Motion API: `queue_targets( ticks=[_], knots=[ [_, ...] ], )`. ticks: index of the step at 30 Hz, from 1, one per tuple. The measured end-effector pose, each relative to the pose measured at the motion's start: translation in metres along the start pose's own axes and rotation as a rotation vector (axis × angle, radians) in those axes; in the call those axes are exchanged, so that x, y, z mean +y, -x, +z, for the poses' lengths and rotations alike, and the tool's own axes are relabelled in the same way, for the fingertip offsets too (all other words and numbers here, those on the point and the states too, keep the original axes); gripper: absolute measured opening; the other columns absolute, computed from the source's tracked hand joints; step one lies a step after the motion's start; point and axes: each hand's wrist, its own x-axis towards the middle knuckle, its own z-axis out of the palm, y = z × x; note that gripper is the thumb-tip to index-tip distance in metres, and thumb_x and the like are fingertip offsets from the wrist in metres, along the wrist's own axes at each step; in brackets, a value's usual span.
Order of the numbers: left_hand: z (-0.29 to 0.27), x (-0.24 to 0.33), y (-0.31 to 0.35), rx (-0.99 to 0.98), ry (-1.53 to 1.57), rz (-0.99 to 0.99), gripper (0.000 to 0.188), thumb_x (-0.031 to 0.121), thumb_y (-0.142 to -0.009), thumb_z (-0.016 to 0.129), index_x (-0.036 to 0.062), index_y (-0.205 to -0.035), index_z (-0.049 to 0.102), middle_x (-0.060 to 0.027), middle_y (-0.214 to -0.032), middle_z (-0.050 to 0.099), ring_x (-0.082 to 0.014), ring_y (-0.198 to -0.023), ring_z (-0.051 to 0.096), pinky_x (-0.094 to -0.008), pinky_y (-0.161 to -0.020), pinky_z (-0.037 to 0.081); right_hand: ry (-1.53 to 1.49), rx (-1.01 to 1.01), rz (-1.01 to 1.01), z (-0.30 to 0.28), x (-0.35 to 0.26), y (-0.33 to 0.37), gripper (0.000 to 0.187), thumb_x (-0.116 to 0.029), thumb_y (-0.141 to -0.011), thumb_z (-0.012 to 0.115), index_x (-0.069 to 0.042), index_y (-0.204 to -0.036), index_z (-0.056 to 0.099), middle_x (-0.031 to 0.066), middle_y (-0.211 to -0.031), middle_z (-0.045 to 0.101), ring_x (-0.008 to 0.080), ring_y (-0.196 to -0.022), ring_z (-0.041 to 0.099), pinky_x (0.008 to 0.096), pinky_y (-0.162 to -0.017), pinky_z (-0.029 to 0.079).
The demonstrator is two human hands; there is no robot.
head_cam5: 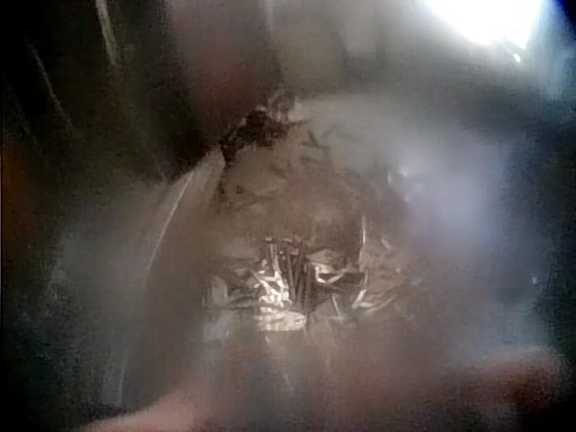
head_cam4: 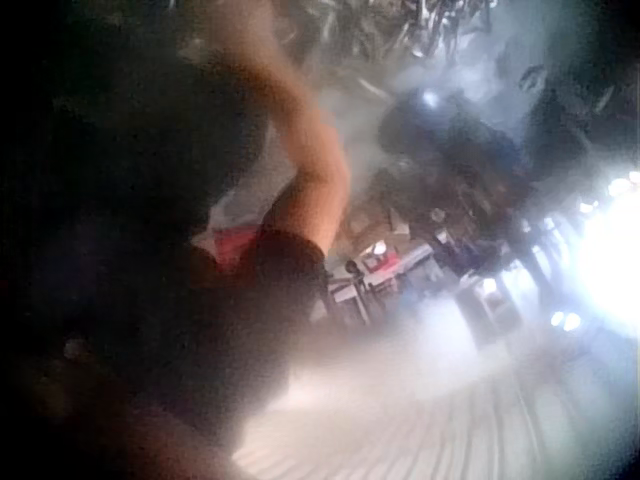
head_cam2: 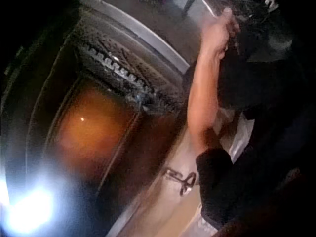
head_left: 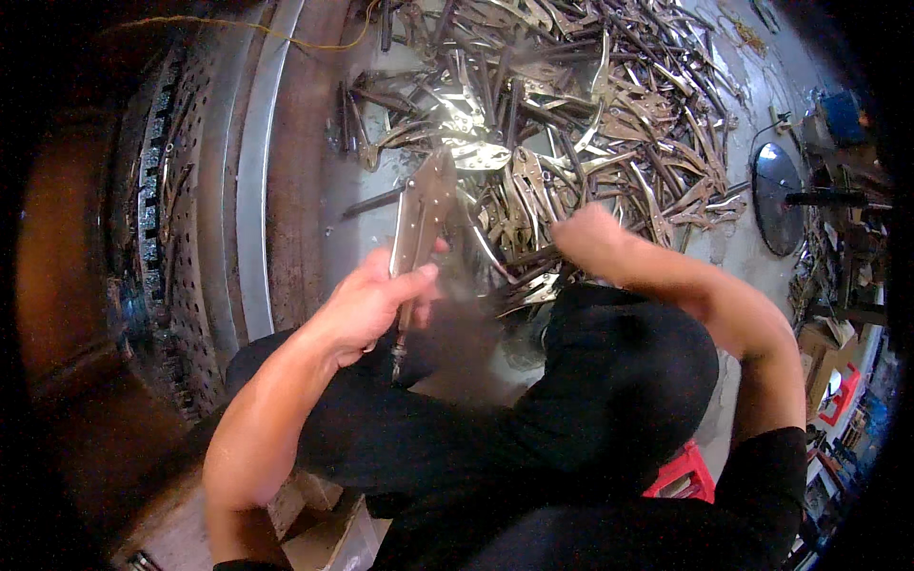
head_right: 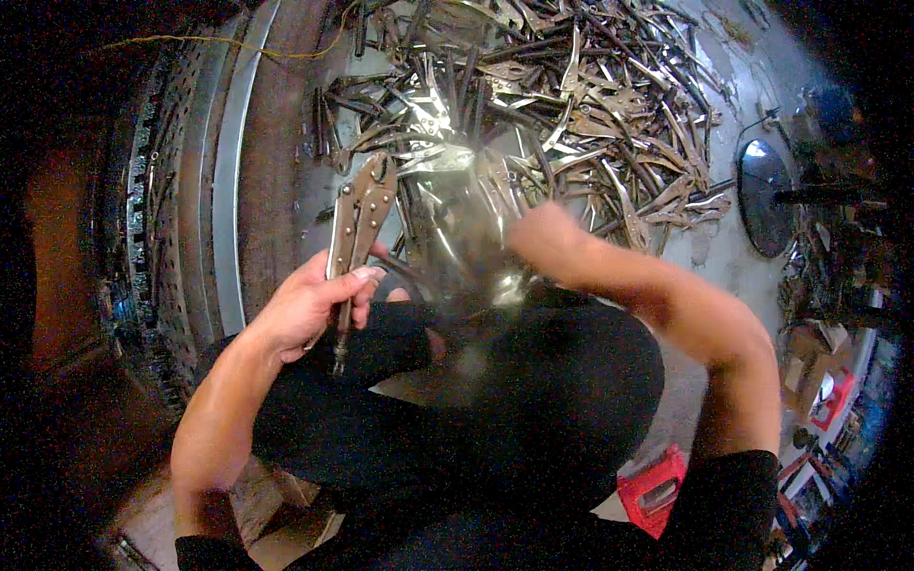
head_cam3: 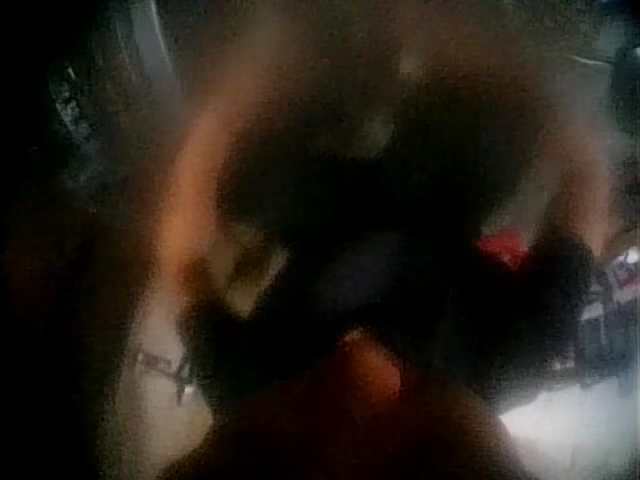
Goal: The person sits on the floor and repeatedly picks up small metal pieces from a large pile, using pliers to manipulate and separate them. They place selected pieces into a perforated metal tray while continuing to sort through the pile.
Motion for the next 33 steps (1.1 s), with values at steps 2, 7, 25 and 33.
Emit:
queue_targets(
  ticks=[2,7,25,33],
  knots=[
    [0.006,-0.002,-0.003,-0.041,0.083,-0.021,0.033,0.019,-0.103,0.061,0.0058,-0.131,0.053,-0.0028,-0.084,0.061,-0.0117,-0.072,0.059,-0.0281,-0.07,0.05,-0.053,0.008,0.199,-0.005,0.029,0.042,0.015,-0.012,-0.077,0.076,-0.004,-0.088,0.071,0.0166,-0.09,0.074,0.0321,-0.089,0.073,0.0433,-0.071,0.058],
    [0.005,-0.011,-0.012,-0.131,0.013,-0.037,0.034,0.014,-0.102,0.061,0.005,-0.133,0.052,-0.0032,-0.09,0.059,-0.0107,-0.073,0.056,-0.0274,-0.067,0.05,-0.969,0.271,0.264,-0.01,0.052,0.11,0.025,-0.013,-0.085,0.077,-0.002,-0.104,0.064,0.0128,-0.091,0.072,0.023,-0.083,0.069,0.0345,-0.073,0.056],
    [0.028,-0.002,-0.025,-0.25,0.339,-0.154,0.048,0.016,-0.104,0.058,0.0064,-0.148,0.042,0.0009,-0.086,0.049,-0.0083,-0.067,0.042,-0.0251,-0.061,0.039,-1.839,0.347,-0.064,0.003,-0.023,0.056,0.05,-0.013,-0.104,0.058,0.001,-0.15,0.043,0.0047,-0.108,0.065,0.0112,-0.09,0.058,0.0289,-0.083,0.049],
    [0.027,0.003,-0.025,-0.26,0.37,-0.092,0.051,0.018,-0.104,0.058,0.0038,-0.149,0.039,0.0008,-0.083,0.045,-0.0081,-0.067,0.042,-0.0256,-0.061,0.039,-1.715,0.467,-0.133,0.005,-0.023,0.054,0.048,-0.01,-0.104,0.056,0.001,-0.149,0.044,0.0046,-0.113,0.067,0.0111,-0.094,0.058,0.0301,-0.088,0.05]
  ],
)
